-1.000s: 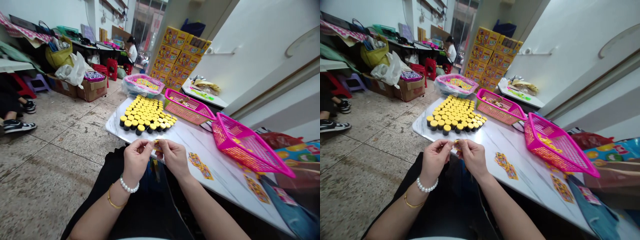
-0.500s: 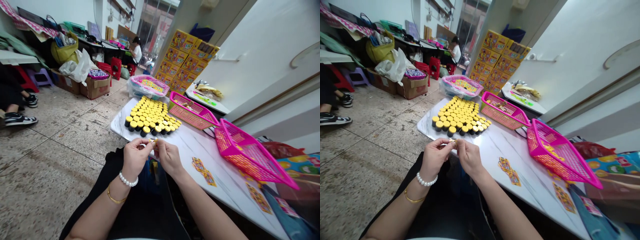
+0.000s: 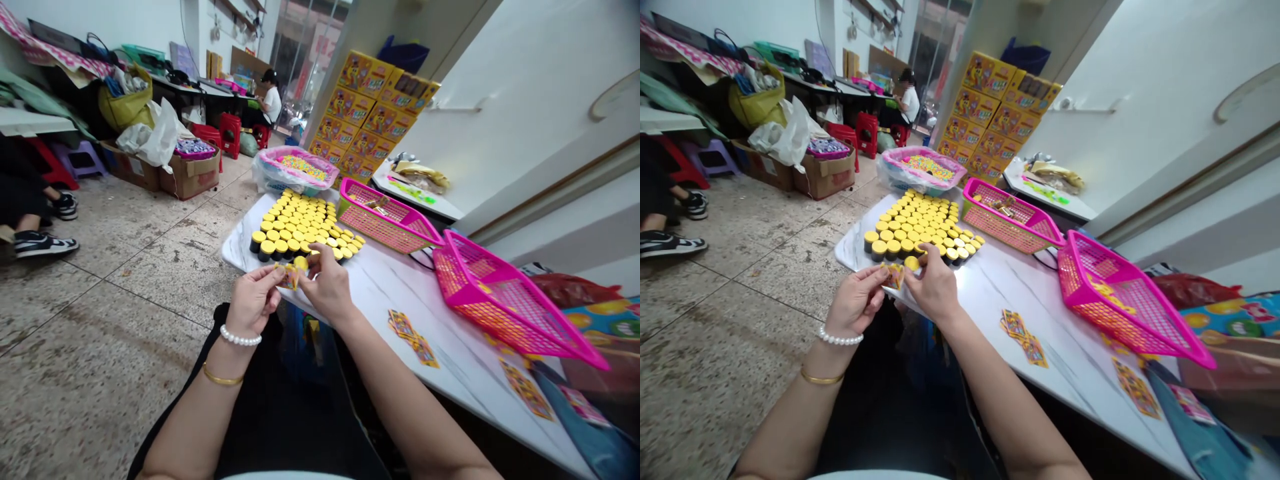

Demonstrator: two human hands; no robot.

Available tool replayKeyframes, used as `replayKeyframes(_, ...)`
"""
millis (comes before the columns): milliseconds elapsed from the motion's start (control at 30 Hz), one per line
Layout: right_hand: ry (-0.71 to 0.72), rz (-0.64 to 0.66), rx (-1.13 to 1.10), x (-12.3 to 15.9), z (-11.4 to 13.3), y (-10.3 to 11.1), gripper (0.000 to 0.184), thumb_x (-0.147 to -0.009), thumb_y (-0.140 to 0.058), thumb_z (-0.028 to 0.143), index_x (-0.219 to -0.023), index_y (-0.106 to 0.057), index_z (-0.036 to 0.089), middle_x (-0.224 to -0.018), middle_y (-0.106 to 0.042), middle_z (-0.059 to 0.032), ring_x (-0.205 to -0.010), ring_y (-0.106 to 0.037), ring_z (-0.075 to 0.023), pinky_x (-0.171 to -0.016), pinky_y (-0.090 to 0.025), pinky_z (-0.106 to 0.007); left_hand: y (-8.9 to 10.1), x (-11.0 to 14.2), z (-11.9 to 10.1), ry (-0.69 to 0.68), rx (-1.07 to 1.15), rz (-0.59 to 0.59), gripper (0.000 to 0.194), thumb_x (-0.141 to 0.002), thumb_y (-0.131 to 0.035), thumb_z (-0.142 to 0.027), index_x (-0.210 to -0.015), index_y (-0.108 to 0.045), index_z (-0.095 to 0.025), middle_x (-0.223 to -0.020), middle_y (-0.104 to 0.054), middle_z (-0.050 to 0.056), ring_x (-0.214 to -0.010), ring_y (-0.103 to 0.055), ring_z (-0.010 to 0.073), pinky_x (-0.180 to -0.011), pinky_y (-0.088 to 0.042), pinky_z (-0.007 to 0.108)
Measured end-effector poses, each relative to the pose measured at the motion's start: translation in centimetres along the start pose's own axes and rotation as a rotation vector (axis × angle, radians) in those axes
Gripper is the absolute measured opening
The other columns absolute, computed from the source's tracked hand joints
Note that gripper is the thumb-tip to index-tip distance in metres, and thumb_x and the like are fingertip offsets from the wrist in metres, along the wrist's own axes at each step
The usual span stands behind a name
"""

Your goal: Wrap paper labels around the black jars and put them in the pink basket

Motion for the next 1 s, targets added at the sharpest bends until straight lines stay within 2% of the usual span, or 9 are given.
replayKeyframes(100,-0.008,0.064,-0.156,1.1,-0.9,1.7,0.035,-0.076,-0.067,0.03,-0.109,-0.069,0.019,-0.087,-0.069,-0.004,-0.062,-0.059,-0.013,-0.063,-0.051,-0.028,0.0,-0.3,0.8,0.068,0.051,-0.001,0.028,-0.059,-0.087,-0.021,-0.073,-0.065,-0.009,-0.051,-0.058,-0.004,-0.03,-0.036,-0.0008,-0.03,-0.014,0.012)
replayKeyframes(233,-0.279,0.09,-0.665,1.9,-3.1,3.7,0.029,-0.079,-0.067,0.036,-0.101,-0.075,0.019,-0.076,-0.07,-0.0025,-0.061,-0.063,-0.0156,-0.064,-0.056,-0.033,-0.7,-0.5,1.6,0.129,0.102,0.024,0.024,-0.063,-0.084,-0.016,-0.07,-0.063,-0.009,-0.051,-0.055,-0.005,-0.031,-0.034,-0.0017,-0.03,-0.013,0.011)
replayKeyframes(333,-0.332,0.114,-0.875,2.1,-2.9,3.9,0.025,-0.077,-0.071,0.036,-0.097,-0.077,0.021,-0.081,-0.074,-0.0027,-0.07,-0.068,-0.0168,-0.074,-0.058,-0.035,-1.2,-0.4,2.0,0.161,0.121,0.031,0.023,-0.065,-0.083,-0.014,-0.07,-0.062,-0.009,-0.052,-0.056,-0.005,-0.032,-0.034,-0.0022,-0.03,-0.013,0.011)
replayKeyframes(467,-0.304,0.116,-0.771,2.2,-2.1,3.9,0.022,-0.074,-0.076,0.032,-0.094,-0.078,0.022,-0.089,-0.078,-0.0025,-0.085,-0.071,-0.018,-0.083,-0.057,-0.033,-1.8,-0.2,2.2,0.176,0.151,0.055,0.024,-0.066,-0.083,-0.016,-0.074,-0.062,-0.008,-0.062,-0.062,-0.002,-0.032,-0.033,-0.0036,-0.03,-0.014,0.01)
replayKeyframes(567,-0.274,0.109,-0.692,2.4,-1.3,4.1,0.022,-0.076,-0.074,0.034,-0.094,-0.076,0.021,-0.091,-0.078,-0.0042,-0.085,-0.073,-0.0199,-0.082,-0.059,-0.035,-1.8,-0.2,2.2,0.16,0.173,0.053,0.026,-0.063,-0.084,-0.016,-0.073,-0.062,-0.008,-0.064,-0.063,-0.002,-0.032,-0.033,-0.0037,-0.03,-0.014,0.01)
replayKeyframes(667,-0.21,0.157,-0.584,2.8,-0.2,4.4,0.023,-0.08,-0.07,0.034,-0.098,-0.074,0.02,-0.089,-0.078,-0.005,-0.084,-0.075,-0.0212,-0.082,-0.06,-0.035,-1.8,-0.2,2.2,0.112,0.138,0.057,0.027,-0.062,-0.085,-0.019,-0.075,-0.064,-0.007,-0.062,-0.062,-0.002,-0.033,-0.034,-0.0029,-0.03,-0.014,0.011)
replayKeyframes(800,-0.166,0.121,-0.411,3.2,0.5,5.1,0.025,-0.081,-0.07,0.034,-0.103,-0.071,0.021,-0.089,-0.077,-0.0043,-0.081,-0.076,-0.0208,-0.084,-0.06,-0.036,-1.7,-0.1,2.3,0.059,0.073,0.06,0.031,-0.066,-0.084,-0.032,-0.071,-0.062,-0.01,-0.055,-0.06,-0.003,-0.03,-0.032,-0.0019,-0.03,-0.013,0.013)
replayKeyframes(933,-0.185,0.084,-0.509,3.3,0.6,4.8,0.025,-0.083,-0.069,0.036,-0.103,-0.065,0.023,-0.107,-0.077,-0.0085,-0.087,-0.075,-0.0208,-0.085,-0.061,-0.036,-1.6,-0.1,2.1,0.031,0.016,0.06,0.037,-0.066,-0.084,-0.04,-0.068,-0.057,-0.014,-0.043,-0.049,-0.007,-0.027,-0.03,0.0,-0.03,-0.012,0.014)
replayKeyframes(1000,-0.197,0.103,-0.605,3.3,0.5,4.3,0.023,-0.083,-0.069,0.037,-0.1,-0.063,0.023,-0.107,-0.077,-0.0092,-0.089,-0.075,-0.0209,-0.083,-0.061,-0.036,-1.5,-0.1,1.8,0.01,-0.02,0.067,0.038,-0.066,-0.084,-0.042,-0.069,-0.057,-0.014,-0.043,-0.05,-0.007,-0.028,-0.032,0.0007,-0.03,-0.013,0.013)
Point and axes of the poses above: each hand's wrist, its own x-axis away from the middle knuckle, its own y-axis out of the back of the hand, z = x × y, the point moved 8 cm from there along -x, towards the middle knuckle
